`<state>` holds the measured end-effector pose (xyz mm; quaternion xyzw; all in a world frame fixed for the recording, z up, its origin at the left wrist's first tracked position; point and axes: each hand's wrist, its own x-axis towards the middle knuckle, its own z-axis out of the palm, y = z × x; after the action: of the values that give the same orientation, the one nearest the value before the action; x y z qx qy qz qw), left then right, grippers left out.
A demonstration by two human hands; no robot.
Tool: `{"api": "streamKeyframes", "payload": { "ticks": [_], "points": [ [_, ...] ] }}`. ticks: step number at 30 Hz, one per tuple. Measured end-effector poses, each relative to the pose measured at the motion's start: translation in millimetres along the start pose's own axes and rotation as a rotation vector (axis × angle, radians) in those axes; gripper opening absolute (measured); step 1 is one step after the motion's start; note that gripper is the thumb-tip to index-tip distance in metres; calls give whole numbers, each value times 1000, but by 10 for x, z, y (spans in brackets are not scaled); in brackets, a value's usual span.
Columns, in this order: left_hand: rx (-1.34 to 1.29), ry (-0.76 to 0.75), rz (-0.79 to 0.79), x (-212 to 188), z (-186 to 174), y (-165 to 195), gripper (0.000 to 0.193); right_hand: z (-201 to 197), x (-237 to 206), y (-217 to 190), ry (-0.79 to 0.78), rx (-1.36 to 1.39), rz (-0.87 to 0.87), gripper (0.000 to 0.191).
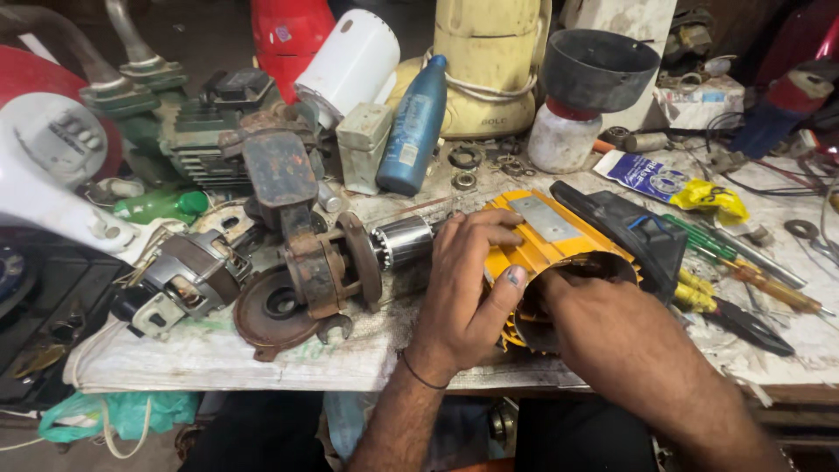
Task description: The person uses a sanding block to smooth the interior surface of a yellow motor housing, then places the housing aside and picks up a motor rotor. The work occurs at a cluttered bench with various tools and parts.
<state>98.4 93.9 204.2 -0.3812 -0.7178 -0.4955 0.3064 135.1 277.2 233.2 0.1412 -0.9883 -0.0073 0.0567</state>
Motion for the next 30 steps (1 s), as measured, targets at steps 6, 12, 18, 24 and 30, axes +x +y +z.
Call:
{"api": "streamKeyframes", "payload": {
  "ticks": [6, 12, 18, 24, 30],
  "points": [
    [25, -1, 0, -7, 11, 32, 27, 24, 18, 39, 53, 141, -110, 26],
    [26, -5, 3, 1, 8, 59, 29, -182, -85, 15, -121, -28, -57, 23],
    [-1, -13, -15, -20, 0, 71, 29, -57, -93, 102, -107, 48, -105, 30],
    [-70, -7, -14, 6, 10, 69, 28, -92, -40, 200, -234, 102, -71, 34],
    [-107, -1, -24, 16, 15, 87, 27, -199, -50, 29, -73, 4, -177, 32]
  ]
}}
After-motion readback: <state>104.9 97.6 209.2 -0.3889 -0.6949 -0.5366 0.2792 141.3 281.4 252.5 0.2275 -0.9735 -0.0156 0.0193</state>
